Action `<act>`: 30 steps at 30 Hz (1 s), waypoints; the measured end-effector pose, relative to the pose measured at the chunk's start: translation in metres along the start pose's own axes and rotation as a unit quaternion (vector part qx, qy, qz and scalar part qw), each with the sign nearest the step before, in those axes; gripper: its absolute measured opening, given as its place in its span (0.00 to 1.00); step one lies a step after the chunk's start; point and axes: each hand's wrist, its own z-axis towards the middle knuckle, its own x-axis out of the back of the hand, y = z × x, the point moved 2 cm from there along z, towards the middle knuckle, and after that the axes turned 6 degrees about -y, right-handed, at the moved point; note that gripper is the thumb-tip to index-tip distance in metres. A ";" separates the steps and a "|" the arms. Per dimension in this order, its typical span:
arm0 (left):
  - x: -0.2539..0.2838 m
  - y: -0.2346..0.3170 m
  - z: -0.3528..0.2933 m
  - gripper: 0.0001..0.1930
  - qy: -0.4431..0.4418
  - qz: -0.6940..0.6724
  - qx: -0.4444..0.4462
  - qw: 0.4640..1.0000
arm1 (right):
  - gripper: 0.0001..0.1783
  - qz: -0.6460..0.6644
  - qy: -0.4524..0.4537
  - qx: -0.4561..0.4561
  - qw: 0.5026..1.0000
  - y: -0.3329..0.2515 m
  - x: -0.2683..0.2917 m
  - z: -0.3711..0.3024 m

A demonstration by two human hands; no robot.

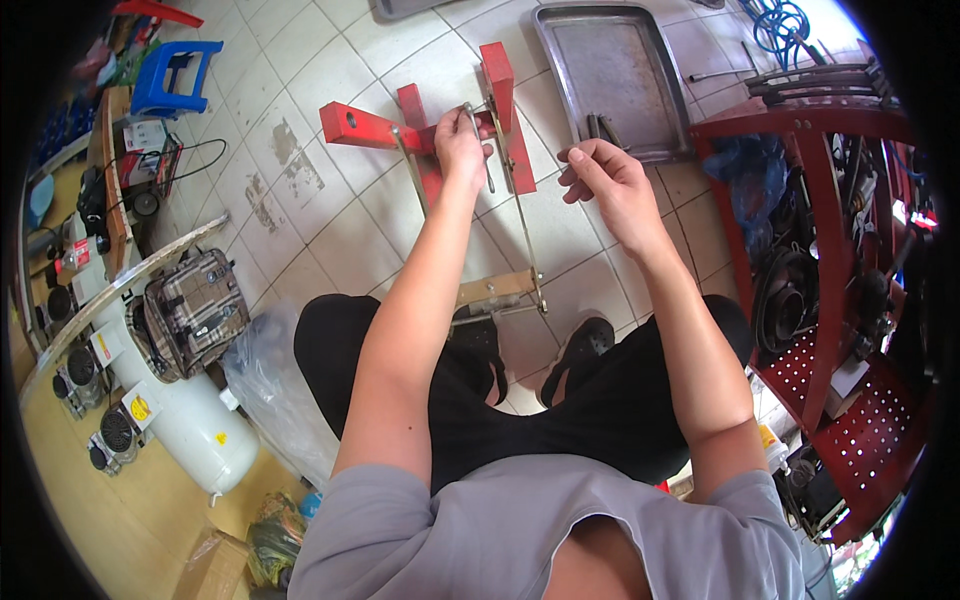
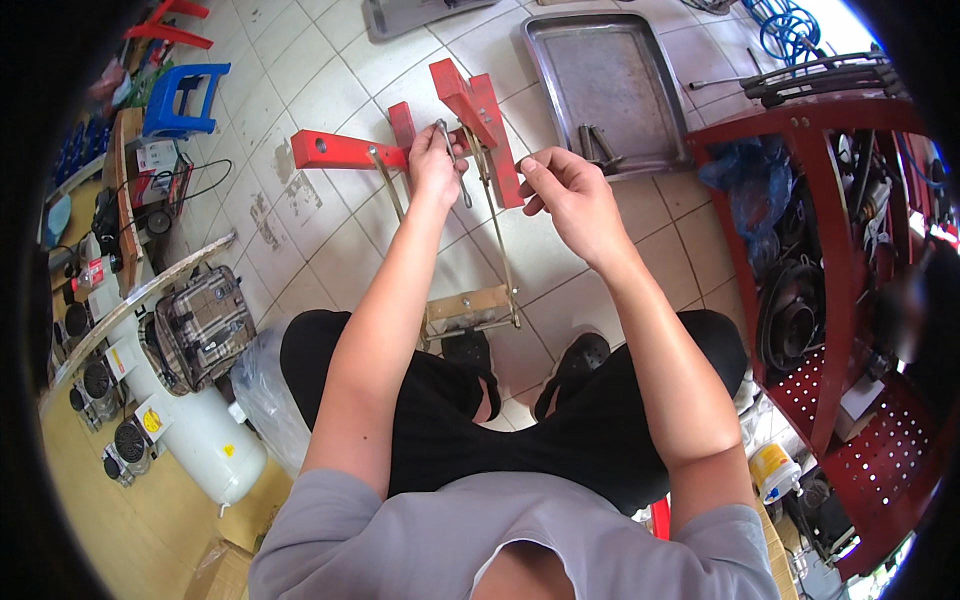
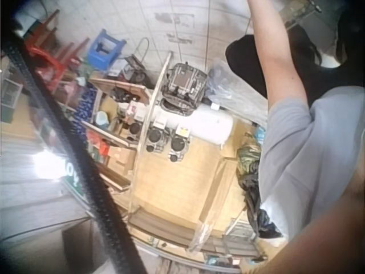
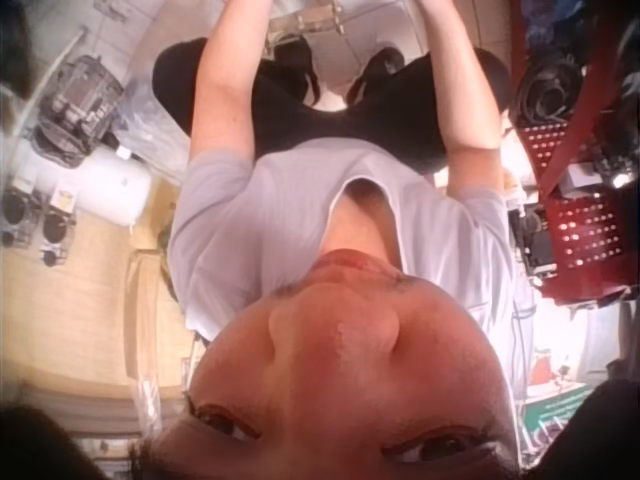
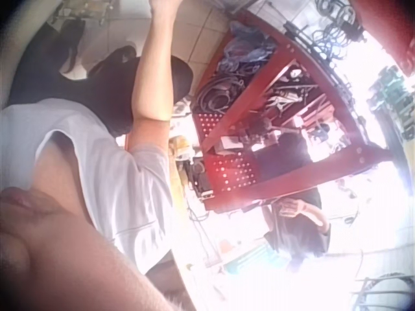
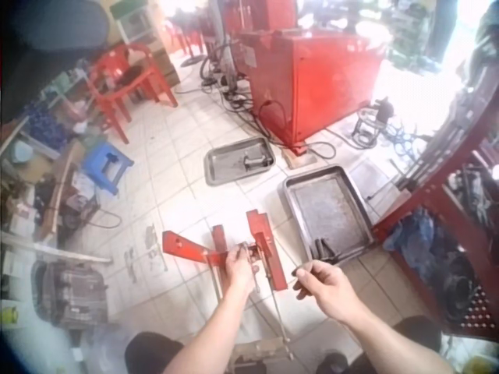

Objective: The person assembles a mechanical linkage using a red metal frame, brass rods, and small fasteners. They insert the rods into the frame, secure them with nuts and washers, and adjust the alignment of the components. The person works on the floor in a workshop environment, handling the parts by hand and using a wrench for tightening.

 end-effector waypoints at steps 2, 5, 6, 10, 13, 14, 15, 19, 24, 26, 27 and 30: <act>0.000 0.000 0.000 0.08 0.009 -0.035 0.037 0.999 | 0.14 -0.004 0.001 0.000 1.000 -0.002 0.000 -0.001; -0.006 0.000 0.003 0.07 -0.016 -0.004 0.024 1.000 | 0.15 -0.014 -0.009 -0.011 1.000 0.001 -0.001 -0.003; -0.005 -0.002 0.007 0.08 -0.023 0.017 0.026 0.999 | 0.16 -0.018 -0.015 -0.016 1.000 0.001 -0.001 -0.003; -0.005 -0.002 0.006 0.09 -0.011 0.069 0.052 0.996 | 0.16 -0.025 -0.025 -0.008 0.999 0.001 -0.003 -0.002; -0.016 0.009 -0.003 0.10 0.014 0.107 0.037 0.993 | 0.15 -0.013 -0.026 -0.009 1.000 0.001 -0.002 -0.002; -0.017 0.011 -0.004 0.11 0.021 0.124 0.022 0.992 | 0.14 -0.005 -0.025 -0.008 1.000 0.001 -0.003 -0.002; -0.017 0.010 -0.002 0.11 0.032 0.145 0.007 0.989 | 0.14 0.003 -0.024 -0.006 1.000 0.000 -0.004 -0.001; -0.012 0.009 0.001 0.12 0.056 0.249 -0.051 0.965 | 0.13 0.006 -0.025 0.007 1.000 0.000 -0.004 0.002; -0.007 0.007 -0.002 0.13 0.074 0.315 -0.158 0.933 | 0.13 0.010 -0.029 0.010 0.999 -0.003 -0.005 0.002; -0.007 0.011 -0.004 0.13 0.073 0.373 -0.209 0.901 | 0.13 0.010 -0.028 0.014 0.999 -0.002 -0.005 0.003; -0.009 0.013 -0.008 0.13 0.067 0.383 -0.221 0.894 | 0.13 0.010 -0.028 0.016 0.999 -0.002 -0.004 0.003; -0.014 0.019 -0.018 0.12 0.051 0.412 -0.231 0.880 | 0.13 -0.010 -0.028 0.026 0.999 -0.002 0.000 0.007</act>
